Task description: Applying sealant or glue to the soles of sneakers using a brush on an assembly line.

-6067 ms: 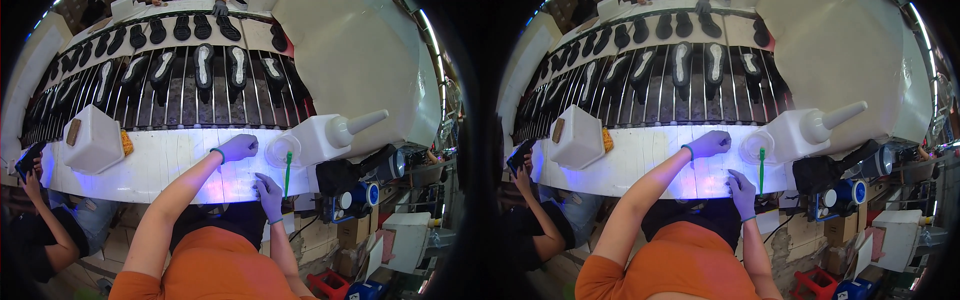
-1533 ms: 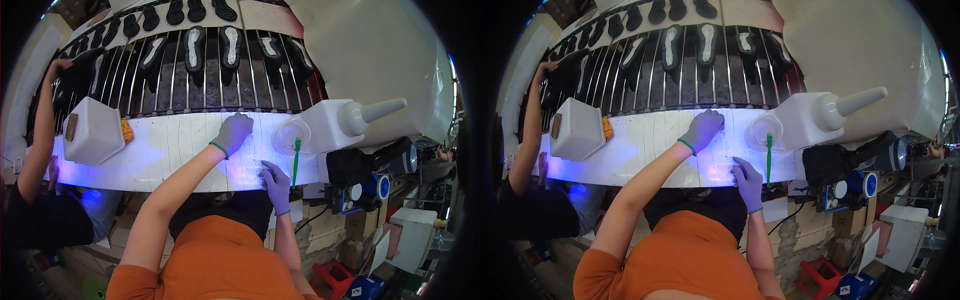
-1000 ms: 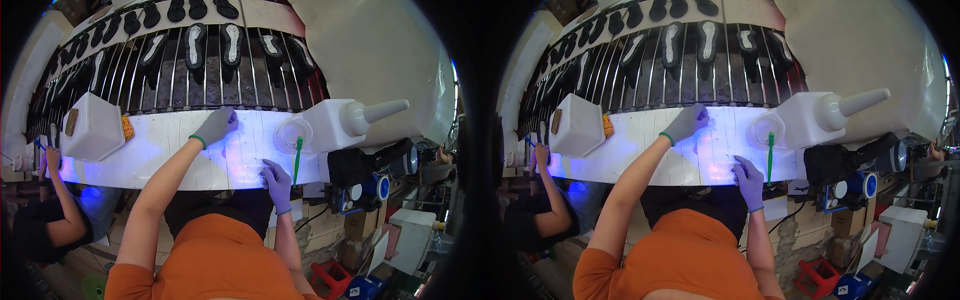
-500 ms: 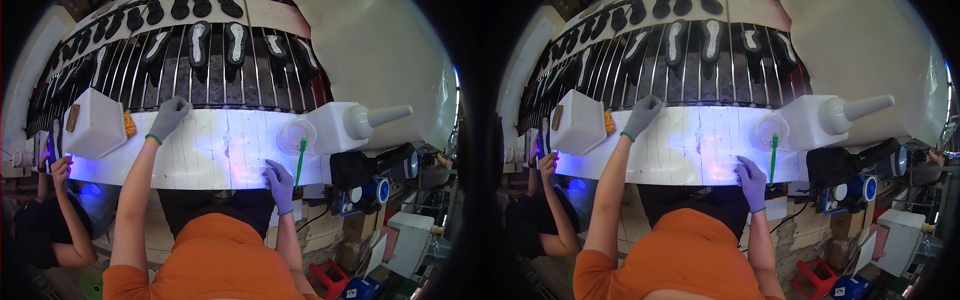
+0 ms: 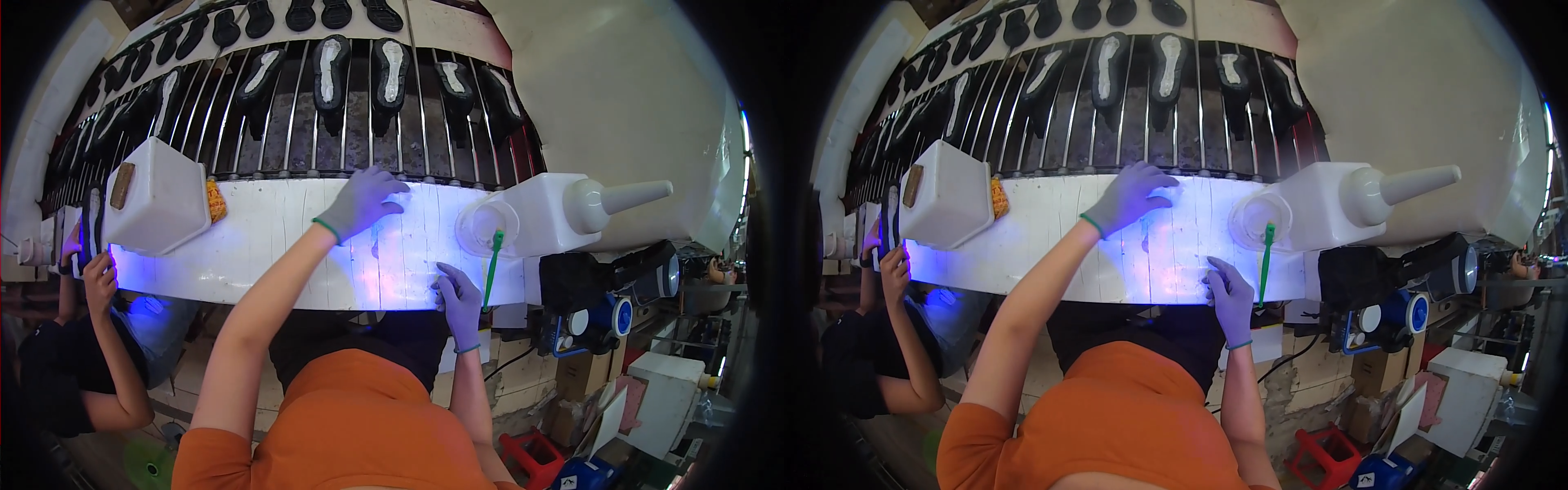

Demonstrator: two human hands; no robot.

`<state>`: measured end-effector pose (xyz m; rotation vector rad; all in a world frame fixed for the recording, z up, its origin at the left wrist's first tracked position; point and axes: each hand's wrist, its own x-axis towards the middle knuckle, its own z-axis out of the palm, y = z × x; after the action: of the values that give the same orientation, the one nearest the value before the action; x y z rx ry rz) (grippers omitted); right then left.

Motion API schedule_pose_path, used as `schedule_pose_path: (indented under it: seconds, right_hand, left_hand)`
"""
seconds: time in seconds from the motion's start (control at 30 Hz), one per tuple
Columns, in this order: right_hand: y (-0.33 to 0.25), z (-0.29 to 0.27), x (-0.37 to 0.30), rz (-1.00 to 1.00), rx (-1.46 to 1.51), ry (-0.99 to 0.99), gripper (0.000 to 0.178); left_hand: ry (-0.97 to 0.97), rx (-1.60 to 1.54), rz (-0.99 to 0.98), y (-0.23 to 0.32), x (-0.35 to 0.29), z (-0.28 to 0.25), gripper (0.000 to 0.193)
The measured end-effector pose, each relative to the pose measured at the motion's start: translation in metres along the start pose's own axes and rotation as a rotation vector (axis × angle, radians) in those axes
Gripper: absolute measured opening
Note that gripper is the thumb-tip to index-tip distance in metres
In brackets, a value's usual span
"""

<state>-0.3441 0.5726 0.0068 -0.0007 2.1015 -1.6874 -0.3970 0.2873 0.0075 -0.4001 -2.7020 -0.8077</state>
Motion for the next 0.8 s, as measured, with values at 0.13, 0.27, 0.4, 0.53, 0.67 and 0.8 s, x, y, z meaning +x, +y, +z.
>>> schedule_pose_path:
  seconds: [0.13,0.27,0.4,0.53,0.67,0.8]
  right_hand:
    - [-0.002,0.002,-0.001,-0.016,-0.003,-0.002,0.03]
    - [-0.001,-0.001,0.0,0.001,0.004,-0.004,0.03]
    - [-0.001,-0.003,0.0,-0.009,-0.013,-0.009,0.03]
    - [-0.001,-0.001,0.001,-0.023,0.024,-0.025,0.03]
    - [0.0,-0.006,-0.001,-0.022,0.07,-0.006,0.029]
    - [-0.005,-0.008,0.0,-0.008,0.093,-0.003,0.029]
  left_hand:
    - [-0.008,0.121,0.008,-0.007,0.019,0.032,0.019]
    - [-0.161,0.434,0.116,-0.002,0.034,0.036,0.011]
    - [-0.316,0.583,0.124,0.012,0.048,0.035,0.012]
    - [-0.327,0.562,0.073,0.007,0.043,0.034,0.012]
    - [-0.393,-0.039,0.004,0.042,0.017,0.021,0.018]
    - [-0.448,-0.241,0.038,0.061,-0.001,0.025,0.017]
